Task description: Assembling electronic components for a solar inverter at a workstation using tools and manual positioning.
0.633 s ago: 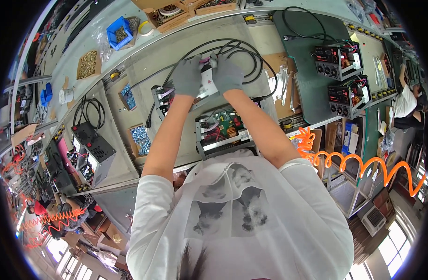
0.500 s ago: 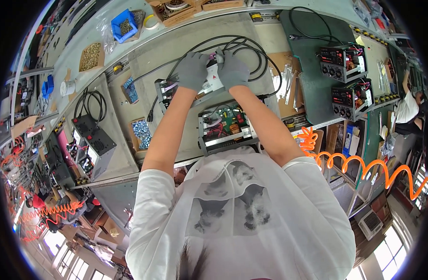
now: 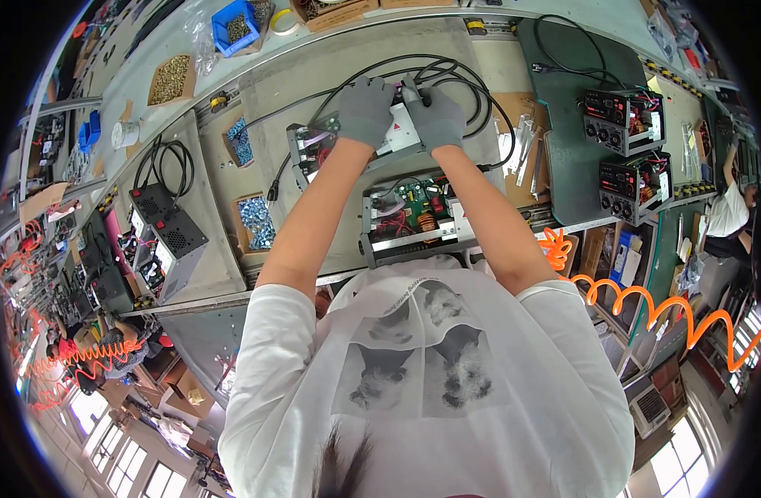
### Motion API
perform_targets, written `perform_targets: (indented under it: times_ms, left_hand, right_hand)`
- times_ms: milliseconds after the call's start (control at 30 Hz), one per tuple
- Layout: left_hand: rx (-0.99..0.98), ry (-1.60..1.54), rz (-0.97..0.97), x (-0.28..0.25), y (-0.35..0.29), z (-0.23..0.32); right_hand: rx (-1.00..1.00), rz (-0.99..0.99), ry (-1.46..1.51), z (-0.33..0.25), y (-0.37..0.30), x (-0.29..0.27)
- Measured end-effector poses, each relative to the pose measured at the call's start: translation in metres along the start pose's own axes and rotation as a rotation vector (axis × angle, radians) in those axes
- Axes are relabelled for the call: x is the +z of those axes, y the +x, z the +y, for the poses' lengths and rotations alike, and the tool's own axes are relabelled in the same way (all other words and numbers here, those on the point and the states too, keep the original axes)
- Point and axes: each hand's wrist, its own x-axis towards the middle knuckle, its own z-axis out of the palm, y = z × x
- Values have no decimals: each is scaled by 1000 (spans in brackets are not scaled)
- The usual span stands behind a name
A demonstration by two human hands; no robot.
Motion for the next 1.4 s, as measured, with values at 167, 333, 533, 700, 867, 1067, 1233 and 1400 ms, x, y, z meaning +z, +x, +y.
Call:
perform_targets:
  times_ms: [167, 333, 533, 700, 867, 1067, 1233, 1400]
  left_hand:
    - [25, -9, 49, 2, 2, 4]
    - [20, -38, 26, 7, 7, 8]
    - [-137, -152, 22, 12, 16, 14]
    - [-342, -475, 137, -8, 1, -10]
    - [-701, -475, 345, -27, -34, -134]
    - [-772, -33, -98, 80, -144, -260]
    - [-683, -63, -384, 71, -139, -259]
    - [-728, -123, -559, 60, -149, -203]
  right_hand:
    - [-36, -45, -34, 3, -1, -1]
    - [-135, -27, -176, 5, 1, 4]
    - [-260, 25, -244, 13, 6, 16]
    - [-173, 15, -290, -8, -6, 4]
    - [-185, 64, -214, 1, -9, -3]
    - [-263, 78, -267, -1, -7, 10]
    - [-245, 132, -305, 2, -8, 5]
    - [-176, 125, -311, 2, -8, 4]
